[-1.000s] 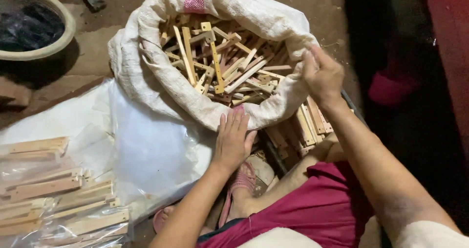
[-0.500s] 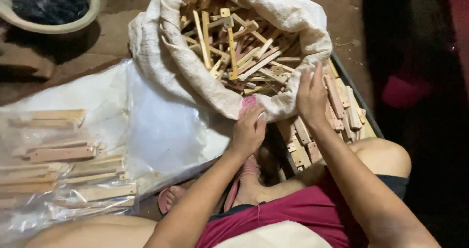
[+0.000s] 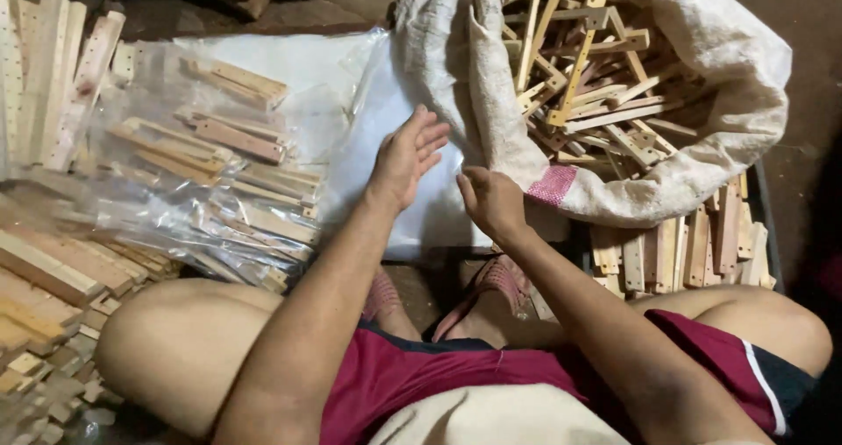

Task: The person picks up wooden slats from a large bag and places them into plastic bags by hand.

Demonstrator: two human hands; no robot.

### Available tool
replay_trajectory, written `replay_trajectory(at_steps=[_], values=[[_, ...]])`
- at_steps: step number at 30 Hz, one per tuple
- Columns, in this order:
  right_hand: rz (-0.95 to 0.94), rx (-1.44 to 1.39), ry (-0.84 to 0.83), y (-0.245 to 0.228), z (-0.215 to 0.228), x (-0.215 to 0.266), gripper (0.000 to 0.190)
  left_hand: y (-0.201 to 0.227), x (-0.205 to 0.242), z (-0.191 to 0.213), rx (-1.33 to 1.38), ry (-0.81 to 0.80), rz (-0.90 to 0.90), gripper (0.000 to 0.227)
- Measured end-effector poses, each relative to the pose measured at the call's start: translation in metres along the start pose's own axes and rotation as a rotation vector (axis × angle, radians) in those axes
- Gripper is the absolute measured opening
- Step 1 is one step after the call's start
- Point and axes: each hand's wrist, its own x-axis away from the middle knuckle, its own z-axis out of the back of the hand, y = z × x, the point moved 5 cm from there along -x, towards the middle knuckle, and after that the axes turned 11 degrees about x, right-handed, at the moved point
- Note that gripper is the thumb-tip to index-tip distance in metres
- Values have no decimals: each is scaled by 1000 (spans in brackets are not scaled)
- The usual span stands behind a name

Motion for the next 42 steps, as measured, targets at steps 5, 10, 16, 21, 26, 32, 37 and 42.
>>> replay_trajectory(at_steps=[5,10,16,21,26,32,37,42], values=[[-274,149,-398,-29,-33,2,74,25,1,72,-228,388,-131,44],[-398,99,-424,13,-97,0,55,0,-16,125,-70,524,-117,37],[-352,86,-291,24,-50,-10,36,-1,-17,116,-173,566,-128,34],[-336,169,-239,23,-14,-17,39,-11,-21,93,-296,529,-109,36],[-537,-137,-348,27,-38,-1,70,-24,-28,83,-460,502,-87,36],[-549,-92,-232,25,-48,-14,31,-18,-11,72,-481,498,-103,36],[-519,-62,-168,34,-26,-14,27,-22,-18,79,-486,512,-120,35],[-371,-357,106,21,13,-28,18,-21,-19,62,-566,458,-171,34]])
